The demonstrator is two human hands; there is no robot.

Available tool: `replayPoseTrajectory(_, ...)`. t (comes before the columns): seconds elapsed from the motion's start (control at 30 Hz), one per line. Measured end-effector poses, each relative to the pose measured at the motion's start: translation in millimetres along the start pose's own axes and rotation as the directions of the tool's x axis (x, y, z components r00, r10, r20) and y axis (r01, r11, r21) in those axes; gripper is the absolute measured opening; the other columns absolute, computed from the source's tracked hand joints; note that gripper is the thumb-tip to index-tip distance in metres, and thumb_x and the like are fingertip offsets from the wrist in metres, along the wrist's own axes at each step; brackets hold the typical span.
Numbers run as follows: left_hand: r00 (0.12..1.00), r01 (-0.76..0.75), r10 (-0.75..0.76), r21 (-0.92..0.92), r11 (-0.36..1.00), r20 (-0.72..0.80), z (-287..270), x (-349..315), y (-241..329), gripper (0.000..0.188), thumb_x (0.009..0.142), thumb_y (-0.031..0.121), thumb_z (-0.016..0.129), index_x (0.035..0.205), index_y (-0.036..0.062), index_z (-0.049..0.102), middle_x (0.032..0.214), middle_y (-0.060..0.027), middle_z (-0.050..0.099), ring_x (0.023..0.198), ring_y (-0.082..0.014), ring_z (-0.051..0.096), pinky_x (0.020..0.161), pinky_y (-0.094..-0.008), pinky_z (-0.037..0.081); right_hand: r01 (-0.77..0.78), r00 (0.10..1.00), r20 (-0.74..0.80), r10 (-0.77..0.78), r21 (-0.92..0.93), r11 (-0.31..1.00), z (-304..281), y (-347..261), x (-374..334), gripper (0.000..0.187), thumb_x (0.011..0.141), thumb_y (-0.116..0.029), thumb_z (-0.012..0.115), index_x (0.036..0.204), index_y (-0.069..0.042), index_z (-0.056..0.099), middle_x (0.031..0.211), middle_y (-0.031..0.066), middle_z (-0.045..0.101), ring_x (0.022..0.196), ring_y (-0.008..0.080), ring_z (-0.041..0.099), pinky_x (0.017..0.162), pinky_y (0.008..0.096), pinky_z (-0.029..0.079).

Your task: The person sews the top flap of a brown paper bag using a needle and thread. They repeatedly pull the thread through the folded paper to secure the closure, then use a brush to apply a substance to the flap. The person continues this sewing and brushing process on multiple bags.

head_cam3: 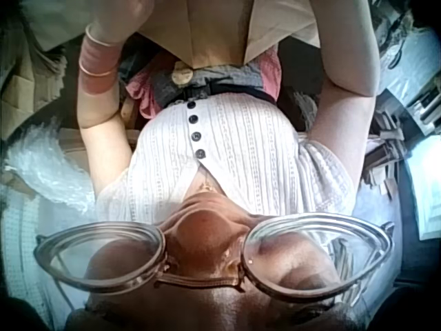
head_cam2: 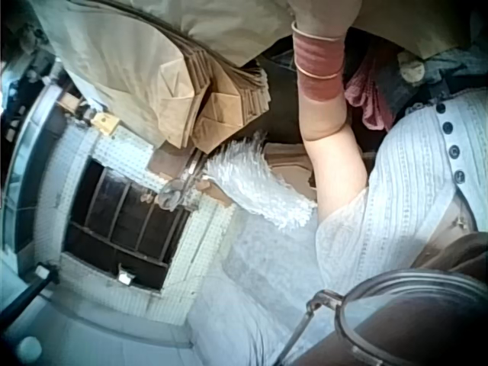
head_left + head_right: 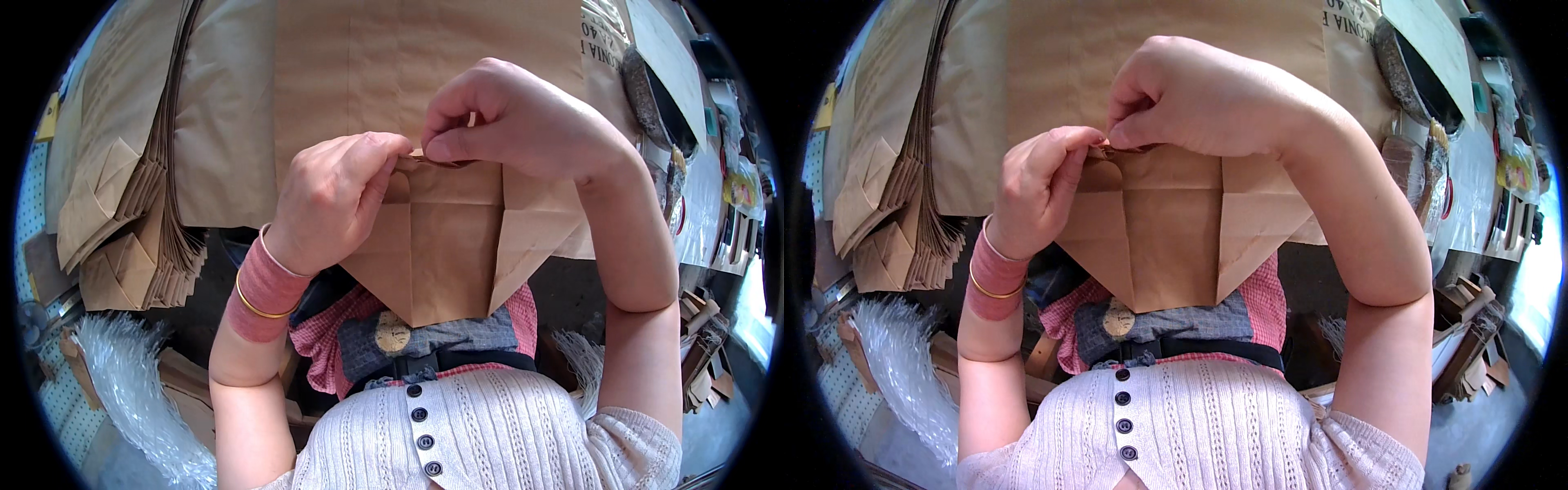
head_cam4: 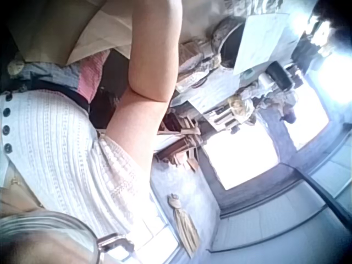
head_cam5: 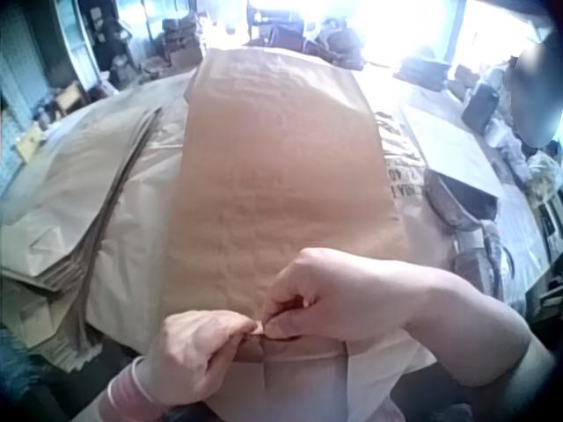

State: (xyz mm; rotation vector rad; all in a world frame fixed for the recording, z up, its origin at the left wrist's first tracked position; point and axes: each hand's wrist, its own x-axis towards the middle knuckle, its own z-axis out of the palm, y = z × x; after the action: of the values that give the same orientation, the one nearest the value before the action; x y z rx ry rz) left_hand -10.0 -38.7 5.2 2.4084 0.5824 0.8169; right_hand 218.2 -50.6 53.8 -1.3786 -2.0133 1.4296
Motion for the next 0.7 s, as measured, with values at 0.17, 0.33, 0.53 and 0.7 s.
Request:
replayPoseTrajectory(0.17, 1.0, 0.009, -0.009, -0.012, 1.0, 0.002, 0.9, -1.2, 0.8, 0.016, 0.085, -0.002, 0.062, 0.101, 0.0019, 0.06, 0.086, -0.0141, 0.068, 0.077, -0.033, 0.067, 0.067, -0.0389, 0.054, 0.007, 1.0, -0.019, -0.011, -0.152, 0.988, 3.0, -9.2, -5.2, 0.011, 0.078, -0.009, 0.068, 0.082, 0.002, 0.068, 0.07, 0.0097, 0.061, 0.065, 0.0187, 0.059, 0.061, 0.0315, 0.047)
replayPoseTrajectory(0.33, 1.0, 0.015, -0.015, -0.023, 1.0, 0.022, -0.5, -3.3, 0.2, 0.015, 0.085, -0.002, 0.062, 0.1, 0.0021, 0.06, 0.087, -0.0142, 0.068, 0.077, -0.0334, 0.067, 0.067, -0.039, 0.054, 0.082, 0.985, -0.098, -0.143, -0.462, 0.883, 12.0, -18.1, -18.0, 0.009, 0.073, -0.006, 0.066, 0.078, 0.001, 0.068, 0.074, 0.0133, 0.062, 0.071, 0.0304, 0.063, 0.064, 0.0389, 0.05)
replayPoseTrajectory(0.53, 0.999, 0.038, -0.039, -0.036, 0.999, -0.024, -1.6, -2.4, 3.6, 0.016, 0.084, -0.001, 0.064, 0.1, 0.0023, 0.061, 0.086, -0.0141, 0.068, 0.077, -0.0332, 0.067, 0.068, -0.0385, 0.054, 0.168, 0.876, -0.271, -0.399, -0.605, 0.778, 20.1, -11.3, -18.9, 0.007, 0.081, -0.006, 0.063, 0.082, 0.0, 0.059, 0.076, 0.0135, 0.062, 0.075, 0.035, 0.061, 0.065, 0.0427, 0.048)
replayPoseTrajectory(0.7, 0.996, 0.02, -0.021, -0.013, 1.0, -0.082, 0.8, -0.7, 2.8, 0.016, 0.083, -0.002, 0.065, 0.099, 0.0021, 0.062, 0.085, -0.0136, 0.067, 0.077, -0.0327, 0.067, 0.068, -0.0381, 0.054, 0.064, 0.912, -0.292, -0.289, -0.593, 0.803, 22.9, -8.6, -17.7, 0.008, 0.08, -0.007, 0.063, 0.082, 0.0, 0.06, 0.075, 0.017, 0.064, 0.074, 0.0373, 0.064, 0.065, 0.0422, 0.051)
